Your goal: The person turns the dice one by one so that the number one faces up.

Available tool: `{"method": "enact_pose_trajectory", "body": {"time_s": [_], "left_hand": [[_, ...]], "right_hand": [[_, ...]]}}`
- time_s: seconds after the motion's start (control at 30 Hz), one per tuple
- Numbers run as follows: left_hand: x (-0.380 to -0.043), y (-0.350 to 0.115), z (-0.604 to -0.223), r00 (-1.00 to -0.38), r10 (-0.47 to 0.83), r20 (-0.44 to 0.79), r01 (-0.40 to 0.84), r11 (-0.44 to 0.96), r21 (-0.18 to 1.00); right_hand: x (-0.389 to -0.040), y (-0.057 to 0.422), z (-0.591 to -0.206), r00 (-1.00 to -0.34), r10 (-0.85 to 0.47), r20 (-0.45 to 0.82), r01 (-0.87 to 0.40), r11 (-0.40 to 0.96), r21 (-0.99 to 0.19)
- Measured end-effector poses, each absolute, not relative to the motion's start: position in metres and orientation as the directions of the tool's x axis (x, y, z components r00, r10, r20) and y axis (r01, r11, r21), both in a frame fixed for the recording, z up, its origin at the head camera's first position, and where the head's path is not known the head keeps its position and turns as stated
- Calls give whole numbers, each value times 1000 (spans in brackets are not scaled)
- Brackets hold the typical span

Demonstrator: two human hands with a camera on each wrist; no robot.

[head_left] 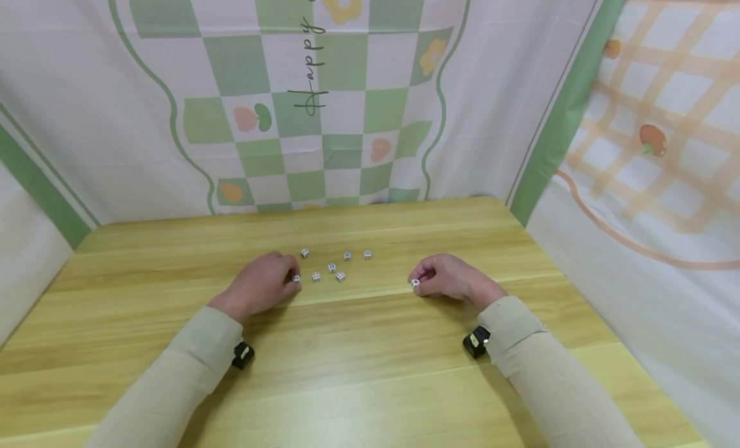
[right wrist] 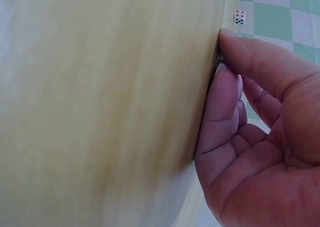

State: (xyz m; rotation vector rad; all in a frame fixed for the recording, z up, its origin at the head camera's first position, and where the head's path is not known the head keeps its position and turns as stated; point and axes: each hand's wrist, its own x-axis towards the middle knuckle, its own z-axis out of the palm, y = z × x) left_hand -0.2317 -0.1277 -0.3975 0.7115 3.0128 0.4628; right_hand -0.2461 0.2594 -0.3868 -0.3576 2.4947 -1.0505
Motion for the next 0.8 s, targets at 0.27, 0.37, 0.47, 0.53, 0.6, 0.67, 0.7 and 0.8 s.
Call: {"method": "enact_pose_trajectory", "body": {"time_s": [0.27,0.37,0.47,0.53,0.6,0.67,0.7,0.8], "left_hand": [[-230,-128,-397,-897,438,59,434,851,297],[-229,-130,-396,-904,423,60,419,850,320],[-228,-133,-396,-913,404,62,398,844,359],[-227,-135,-395,-915,398,66,391,833,392],[-225,-137,-393,-917,391,72,384,823,420],[-223,-137,-392,-917,390,81,384,809,444],[-222,-137,-391,-917,389,89,385,805,451],[-221,-136,-391,-916,385,110,390,794,466]], "right_hand": [[-244,260,-386,-885,-381,-269,-73,682,-728],[-243,258,-385,-884,-379,-275,-73,693,-718],[-243,257,-384,-883,-377,-280,-72,697,-713],[-244,257,-384,-883,-377,-280,-71,697,-714],[-244,257,-384,-883,-380,-275,-75,694,-716],[-245,257,-384,-883,-383,-271,-79,691,-719],[-245,258,-384,-883,-383,-270,-79,689,-720],[-244,259,-384,-883,-383,-269,-81,691,-719]]}}
